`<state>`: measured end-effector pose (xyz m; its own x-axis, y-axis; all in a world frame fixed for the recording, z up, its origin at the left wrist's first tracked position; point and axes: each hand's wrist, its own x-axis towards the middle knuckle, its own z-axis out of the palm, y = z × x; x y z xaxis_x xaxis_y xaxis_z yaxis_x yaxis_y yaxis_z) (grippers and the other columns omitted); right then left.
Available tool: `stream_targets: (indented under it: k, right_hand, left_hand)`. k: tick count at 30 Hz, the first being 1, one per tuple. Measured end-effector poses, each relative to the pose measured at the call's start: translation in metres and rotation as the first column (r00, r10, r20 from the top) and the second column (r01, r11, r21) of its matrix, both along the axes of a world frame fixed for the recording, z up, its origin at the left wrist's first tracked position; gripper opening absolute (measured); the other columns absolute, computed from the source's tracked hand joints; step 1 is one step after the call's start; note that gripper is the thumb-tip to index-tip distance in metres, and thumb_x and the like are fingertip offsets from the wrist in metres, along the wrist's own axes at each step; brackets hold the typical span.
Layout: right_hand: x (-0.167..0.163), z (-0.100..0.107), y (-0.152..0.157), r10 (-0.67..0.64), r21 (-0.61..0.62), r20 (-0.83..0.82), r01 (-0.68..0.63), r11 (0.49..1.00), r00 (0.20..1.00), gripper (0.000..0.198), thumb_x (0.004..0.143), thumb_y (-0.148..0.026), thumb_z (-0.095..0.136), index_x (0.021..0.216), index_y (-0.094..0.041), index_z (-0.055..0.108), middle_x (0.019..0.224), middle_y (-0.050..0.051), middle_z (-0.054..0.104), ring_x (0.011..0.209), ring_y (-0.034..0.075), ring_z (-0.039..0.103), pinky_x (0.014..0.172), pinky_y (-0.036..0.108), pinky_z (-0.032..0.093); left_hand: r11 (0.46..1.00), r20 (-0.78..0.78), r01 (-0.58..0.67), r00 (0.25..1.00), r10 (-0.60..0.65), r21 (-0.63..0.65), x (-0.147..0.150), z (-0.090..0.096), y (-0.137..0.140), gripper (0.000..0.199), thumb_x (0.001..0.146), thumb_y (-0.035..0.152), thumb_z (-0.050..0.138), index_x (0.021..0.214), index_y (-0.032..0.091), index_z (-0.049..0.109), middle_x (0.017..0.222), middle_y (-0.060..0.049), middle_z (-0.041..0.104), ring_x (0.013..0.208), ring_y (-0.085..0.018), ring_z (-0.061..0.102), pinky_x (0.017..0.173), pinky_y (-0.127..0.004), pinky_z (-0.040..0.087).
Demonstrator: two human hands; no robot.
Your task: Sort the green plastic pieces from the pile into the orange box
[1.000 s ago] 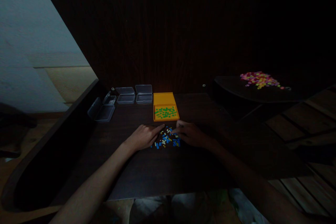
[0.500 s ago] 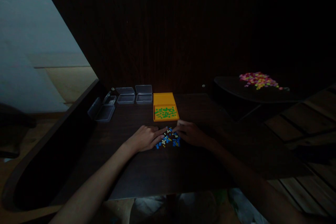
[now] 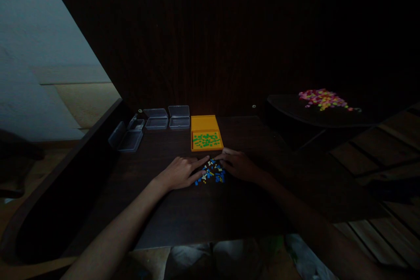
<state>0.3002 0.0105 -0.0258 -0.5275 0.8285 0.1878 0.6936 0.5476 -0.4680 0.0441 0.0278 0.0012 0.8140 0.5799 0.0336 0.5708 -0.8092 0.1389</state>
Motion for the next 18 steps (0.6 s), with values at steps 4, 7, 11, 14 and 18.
stream_targets:
  k: [4,7,11,14,18]
  right_hand:
    - [-0.0009,0.0011,-0.0007,0.013,0.007,-0.007,-0.013,1.000,1.000,0.029,0.093,-0.021,0.046,0.114,-0.020,0.065,0.104,0.008,0.065,0.092,0.019,0.062,0.081,0.031,0.047]
    - [-0.0007,0.0005,-0.0004,0.015,0.006,-0.002,-0.015,1.000,1.000,0.026,0.092,-0.022,0.048,0.109,-0.018,0.067,0.099,0.008,0.066,0.089,0.018,0.063,0.079,0.031,0.047]
    - [0.0002,0.0013,-0.0002,0.023,-0.008,-0.018,-0.024,1.000,1.000,0.023,0.092,-0.023,0.049,0.105,-0.019,0.068,0.098,0.007,0.067,0.088,0.017,0.063,0.079,0.030,0.047]
    - [0.0009,0.0036,-0.0005,0.028,-0.018,-0.037,-0.029,0.999,0.999,0.023,0.093,-0.026,0.050,0.106,-0.020,0.068,0.096,0.006,0.067,0.085,0.017,0.062,0.078,0.029,0.047]
    - [0.0009,0.0068,-0.0009,0.025,-0.044,0.003,-0.025,0.999,1.000,0.022,0.091,-0.030,0.055,0.104,-0.021,0.069,0.084,0.004,0.063,0.077,0.016,0.060,0.073,0.028,0.045]
  left_hand:
    - [1.000,-0.021,-0.017,1.000,0.017,0.015,0.0021,0.0017,-0.0019,0.051,0.099,0.046,0.033,0.142,0.021,0.043,0.099,-0.009,0.069,0.086,-0.021,0.069,0.074,-0.030,0.053]
    - [1.000,-0.009,-0.005,1.000,0.005,-0.002,0.0007,0.0012,-0.0008,0.049,0.099,0.046,0.032,0.140,0.023,0.046,0.104,-0.008,0.069,0.090,-0.021,0.069,0.077,-0.031,0.053]
    - [1.000,0.008,-0.006,1.000,0.006,-0.022,-0.0015,0.0001,0.0011,0.046,0.099,0.043,0.035,0.139,0.023,0.045,0.112,-0.008,0.068,0.098,-0.022,0.068,0.081,-0.033,0.053]
    - [1.000,-0.001,0.005,1.000,-0.005,-0.029,-0.0016,0.0006,0.0011,0.050,0.098,0.045,0.037,0.143,0.023,0.041,0.111,-0.009,0.068,0.096,-0.022,0.068,0.080,-0.034,0.053]
    - [1.000,-0.005,0.019,1.000,-0.019,-0.019,-0.0010,0.0004,0.0005,0.060,0.094,0.052,0.042,0.144,0.020,0.040,0.108,-0.010,0.068,0.093,-0.023,0.068,0.077,-0.034,0.053]
